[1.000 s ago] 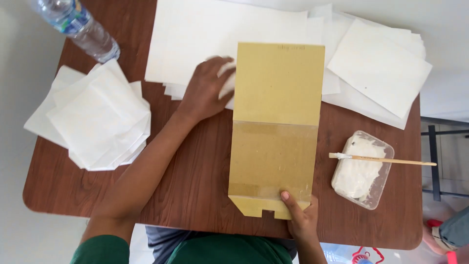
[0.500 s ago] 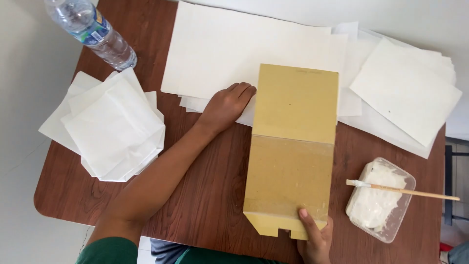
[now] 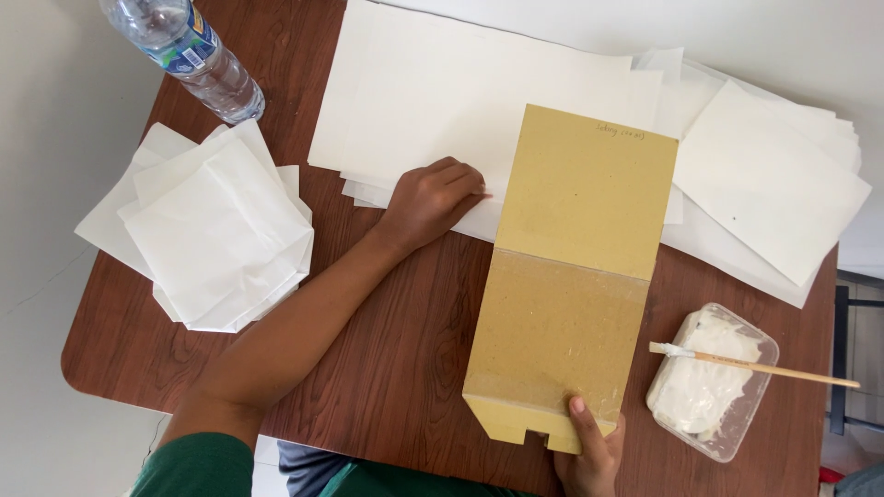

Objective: Folding paper sheets and applying adhesive with a brush to manually assemble paper bags.

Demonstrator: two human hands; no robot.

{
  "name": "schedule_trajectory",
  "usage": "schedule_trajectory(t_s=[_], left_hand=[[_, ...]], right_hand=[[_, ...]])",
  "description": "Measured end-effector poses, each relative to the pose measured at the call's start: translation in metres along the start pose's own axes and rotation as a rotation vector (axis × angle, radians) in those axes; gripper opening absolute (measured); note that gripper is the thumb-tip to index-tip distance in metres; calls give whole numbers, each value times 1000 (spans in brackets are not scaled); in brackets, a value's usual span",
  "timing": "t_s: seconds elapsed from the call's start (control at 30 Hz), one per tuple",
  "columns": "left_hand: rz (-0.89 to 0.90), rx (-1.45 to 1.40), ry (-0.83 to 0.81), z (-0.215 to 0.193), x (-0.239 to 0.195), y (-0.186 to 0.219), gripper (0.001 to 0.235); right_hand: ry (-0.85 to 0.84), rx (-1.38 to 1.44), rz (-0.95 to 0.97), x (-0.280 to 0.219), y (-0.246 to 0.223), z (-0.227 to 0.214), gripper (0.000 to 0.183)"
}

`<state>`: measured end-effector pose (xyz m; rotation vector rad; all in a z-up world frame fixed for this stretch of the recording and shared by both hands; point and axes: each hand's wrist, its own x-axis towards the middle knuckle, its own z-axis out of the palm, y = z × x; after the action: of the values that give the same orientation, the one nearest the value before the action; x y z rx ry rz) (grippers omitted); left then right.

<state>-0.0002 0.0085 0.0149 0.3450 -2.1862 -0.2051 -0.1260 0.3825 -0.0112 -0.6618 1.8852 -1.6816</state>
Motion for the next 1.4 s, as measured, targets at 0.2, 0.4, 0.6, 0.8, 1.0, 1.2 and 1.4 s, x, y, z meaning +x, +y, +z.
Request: schedule_trajectory(t_s=[0.2, 0.4, 0.6, 0.8, 1.0, 1.2, 1.4], left_hand=[[-44, 1, 111, -16, 10, 14, 8], [147, 93, -35, -7, -2, 19, 1], [-16, 172, -373, 16, -26, 8, 42], [-131, 137, -441, 18, -35, -11, 39], [-131, 138, -456, 20, -26, -3, 45], [-152, 162, -471, 5, -19, 0, 51], [-157, 166, -492, 3, -5, 6, 59]], right_hand=[[-13, -328, -648, -1, 26, -11, 38], [131, 523, 82, 4, -50, 31, 70], [143, 361, 193, -10, -53, 27, 59], [-85, 134, 210, -14, -27, 5, 28], [-300, 97, 165, -10, -17, -1, 29], [-409, 43, 115, -5, -35, 8, 30], [-470, 84, 88, -4, -42, 7, 40]])
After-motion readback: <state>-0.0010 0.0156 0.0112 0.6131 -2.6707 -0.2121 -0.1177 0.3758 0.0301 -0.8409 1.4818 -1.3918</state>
